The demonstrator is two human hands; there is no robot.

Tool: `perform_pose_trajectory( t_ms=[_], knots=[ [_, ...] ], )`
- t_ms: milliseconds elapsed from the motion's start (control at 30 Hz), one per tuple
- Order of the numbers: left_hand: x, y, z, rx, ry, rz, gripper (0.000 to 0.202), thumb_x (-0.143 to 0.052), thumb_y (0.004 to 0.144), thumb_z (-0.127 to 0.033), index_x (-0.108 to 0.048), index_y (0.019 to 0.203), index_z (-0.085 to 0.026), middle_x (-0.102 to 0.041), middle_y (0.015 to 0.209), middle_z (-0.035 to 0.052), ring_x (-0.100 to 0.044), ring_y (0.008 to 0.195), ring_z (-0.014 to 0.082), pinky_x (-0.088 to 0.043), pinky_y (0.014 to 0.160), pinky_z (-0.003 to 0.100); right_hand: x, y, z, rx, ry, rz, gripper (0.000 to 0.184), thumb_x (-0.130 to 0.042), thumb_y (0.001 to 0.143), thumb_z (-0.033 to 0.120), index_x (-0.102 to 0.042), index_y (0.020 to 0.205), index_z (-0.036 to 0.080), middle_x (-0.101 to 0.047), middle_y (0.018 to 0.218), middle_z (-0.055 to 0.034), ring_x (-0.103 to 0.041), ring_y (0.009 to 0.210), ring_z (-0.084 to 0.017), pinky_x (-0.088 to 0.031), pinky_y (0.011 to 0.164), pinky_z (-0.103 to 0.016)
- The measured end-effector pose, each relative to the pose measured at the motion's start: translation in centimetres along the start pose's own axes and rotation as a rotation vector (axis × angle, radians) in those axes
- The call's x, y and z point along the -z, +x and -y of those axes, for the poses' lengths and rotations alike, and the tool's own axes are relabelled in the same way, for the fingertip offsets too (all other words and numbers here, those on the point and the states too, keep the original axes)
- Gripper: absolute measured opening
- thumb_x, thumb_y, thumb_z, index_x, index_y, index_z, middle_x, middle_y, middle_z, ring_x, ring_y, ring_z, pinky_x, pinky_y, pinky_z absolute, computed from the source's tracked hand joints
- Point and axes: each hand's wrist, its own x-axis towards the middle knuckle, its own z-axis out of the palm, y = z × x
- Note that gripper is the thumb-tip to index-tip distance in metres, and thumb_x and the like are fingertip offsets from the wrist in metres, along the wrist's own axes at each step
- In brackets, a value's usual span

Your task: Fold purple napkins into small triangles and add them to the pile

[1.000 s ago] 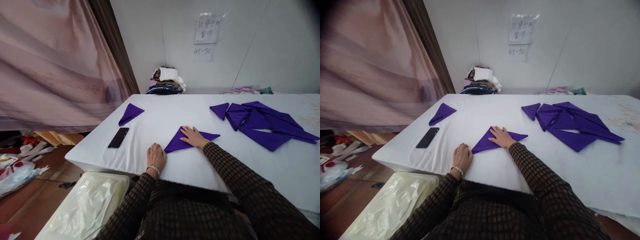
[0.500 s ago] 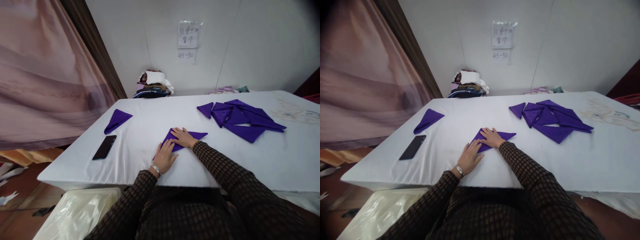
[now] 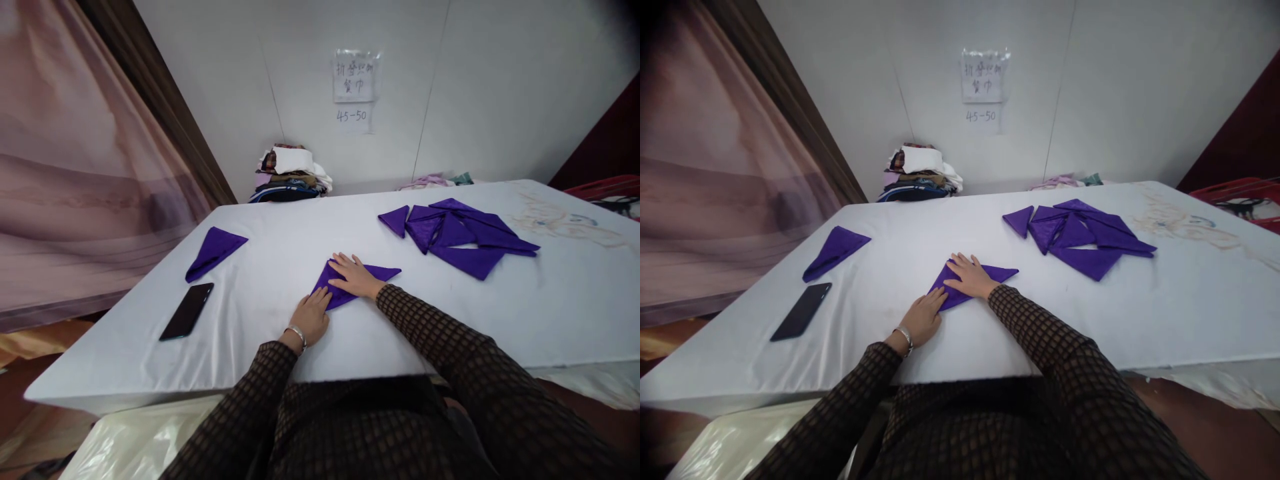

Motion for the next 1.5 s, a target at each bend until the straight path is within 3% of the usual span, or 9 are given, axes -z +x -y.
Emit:
perform_pose_trajectory(
  t_ms=[167,433,600,767,900,1033,1200,1400,1500],
  knots=[
    [0.5,0.3,0.2,0.011,0.065,0.036,0.063,-0.039,0.075,-0.003,-0.041,0.137,-0.016,-0.037,0.146,0.0120,-0.031,0.136,0.0227,-0.027,0.108,0.046,-0.3,-2.6,2.1,0.172,0.037,0.039,0.065,-0.037,0.091,0.054,-0.035,0.141,0.013,-0.032,0.148,-0.0152,-0.020,0.139,-0.026,-0.007,0.112,-0.049],
    [1.5,0.3,-1.4,0.015,0.095,0.049,0.058,-0.038,0.076,-0.002,-0.042,0.133,-0.008,-0.045,0.138,0.0194,-0.041,0.130,0.0250,-0.030,0.107,0.043,-0.9,-4.7,3.7,0.168,0.113,0.056,0.070,-0.050,0.076,0.018,-0.030,0.142,0.009,-0.037,0.144,-0.0173,-0.027,0.136,-0.026,-0.013,0.112,-0.049],
    [2.8,-1.1,-3.3,0.077,0.020,0.117,0.066,-0.040,0.073,-0.004,-0.031,0.139,-0.007,-0.066,0.109,0.0198,-0.065,0.097,0.0260,-0.047,0.080,0.034,-0.9,-6.7,4.8,0.142,0.215,-0.013,0.083,-0.054,0.073,0.017,-0.017,0.147,0.017,-0.041,0.142,-0.0149,-0.037,0.130,-0.027,-0.021,0.107,-0.052],
    [3.8,-2.2,-4.2,0.095,-0.104,0.152,0.059,-0.045,0.079,-0.020,-0.035,0.135,-0.009,-0.071,0.088,0.0143,-0.068,0.076,0.0271,-0.045,0.064,0.032,-1.7,-8.2,5.4,0.121,0.288,-0.089,0.084,-0.051,0.077,0.013,-0.007,0.148,0.020,-0.058,0.124,-0.0123,-0.054,0.109,-0.025,-0.038,0.096,-0.047],
    [4.6,-1.5,-2.8,0.024,-0.333,0.084,0.045,-0.047,0.081,-0.049,-0.059,0.112,-0.019,-0.072,0.080,0.0057,-0.066,0.072,0.0232,-0.044,0.064,0.029,-2.0,-9.1,5.2,0.098,0.347,-0.091,0.078,-0.047,0.078,0.010,-0.014,0.147,0.023,-0.064,0.115,-0.0087,-0.058,0.101,-0.024,-0.045,0.088,-0.044],
    [4.5,-0.1,-1.0,-0.021,-0.579,0.041,0.047,-0.039,0.085,-0.055,-0.069,0.081,-0.020,-0.071,0.075,0.0018,-0.063,0.074,0.0194,-0.045,0.070,0.027,-1.7,-10.1,5.1,0.080,0.535,-0.122,0.071,-0.043,0.075,0.007,-0.031,0.143,0.026,-0.066,0.114,-0.0043,-0.059,0.103,-0.021,-0.045,0.091,-0.042],
    [2.7,0.0,0.0,0.033,-0.781,0.029,0.055,-0.031,0.088,-0.055,-0.071,0.086,-0.017,-0.072,0.092,0.0036,-0.063,0.091,0.0214,-0.045,0.087,0.031,-1.2,-10.7,4.8,-0.139,1.010,-0.215,0.031,-0.052,0.081,0.023,-0.066,0.108,0.023,-0.068,0.112,-0.0027,-0.061,0.102,-0.021,-0.043,0.094,-0.043],
    [1.2,-0.3,0.1,0.005,-0.842,-0.094,0.045,-0.044,0.084,-0.051,-0.065,0.104,-0.017,-0.070,0.097,0.0036,-0.061,0.092,0.0203,-0.047,0.083,0.032,-1.2,-10.8,4.7,-0.448,1.551,-0.206,0.027,-0.068,0.072,0.037,-0.069,0.089,0.017,-0.071,0.085,-0.0049,-0.065,0.081,-0.020,-0.048,0.083,-0.039],
    [0.5,0.0,0.0,0.032,-0.813,-0.110,0.035,-0.052,0.080,-0.048,-0.066,0.089,-0.017,-0.066,0.077,-0.0003,-0.058,0.072,0.0153,-0.047,0.069,0.026,-0.9,-10.6,4.7,-0.483,1.606,-0.140,0.026,-0.073,0.066,0.034,-0.069,0.085,0.016,-0.071,0.080,-0.0045,-0.065,0.077,-0.020,-0.048,0.081,-0.038]
  ],
)
